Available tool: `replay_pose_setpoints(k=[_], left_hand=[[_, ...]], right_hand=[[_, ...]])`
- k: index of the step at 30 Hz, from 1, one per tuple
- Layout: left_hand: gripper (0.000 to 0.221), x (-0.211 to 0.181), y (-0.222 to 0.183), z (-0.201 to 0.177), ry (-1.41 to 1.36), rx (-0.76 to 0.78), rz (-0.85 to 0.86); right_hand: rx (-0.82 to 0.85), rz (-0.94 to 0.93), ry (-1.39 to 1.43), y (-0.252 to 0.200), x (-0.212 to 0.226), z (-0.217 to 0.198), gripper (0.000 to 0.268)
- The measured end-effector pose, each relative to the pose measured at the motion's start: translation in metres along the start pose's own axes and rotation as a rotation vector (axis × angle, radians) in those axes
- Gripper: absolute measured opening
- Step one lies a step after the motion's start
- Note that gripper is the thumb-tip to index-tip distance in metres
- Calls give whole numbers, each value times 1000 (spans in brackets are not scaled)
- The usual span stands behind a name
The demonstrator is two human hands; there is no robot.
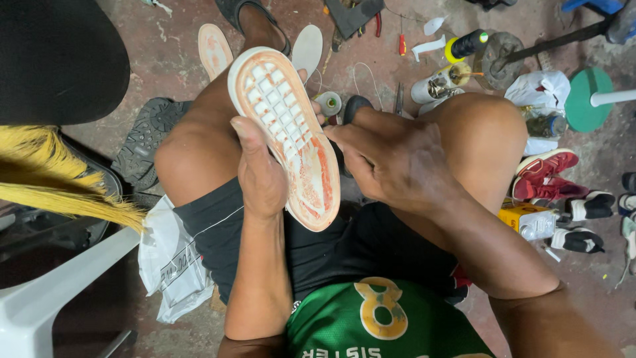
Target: The person uses a pair of shears to trim edges on a shoe sole and then uses a needle and thread to sew along the edge of the sole while holding it on their lap.
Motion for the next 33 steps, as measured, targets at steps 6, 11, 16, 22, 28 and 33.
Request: replay_pose_setpoints(k=[6, 11, 16, 22, 28, 33], left_hand=[[96, 15, -1, 4, -127, 20, -142], [95, 30, -1, 17, -312, -7, -301], [98, 30, 6, 16, -455, -39, -273], [96, 25, 4, 11, -324, -32, -182], [96, 20, 2, 11, -274, -2, -142], [94, 16, -1, 10, -89, 33, -95]], right_hand=[[208, -32, 380, 4, -43, 9, 10], [266, 19, 463, -2, -56, 19, 12], [126, 132, 545, -11, -53, 9, 13], [49, 96, 319, -17, -38, 1, 27], [15, 71, 255, -19, -31, -2, 27], [18, 85, 153, -21, -26, 1, 27]])
Point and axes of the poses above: each hand's wrist, its own y-axis towards the middle knuckle, its own z-axis out of the palm, x = y × z, the point moved 4 cm from there along y, towards the middle knuckle, and after that the axes turned 10 degrees about z, right-handed, at the moved point
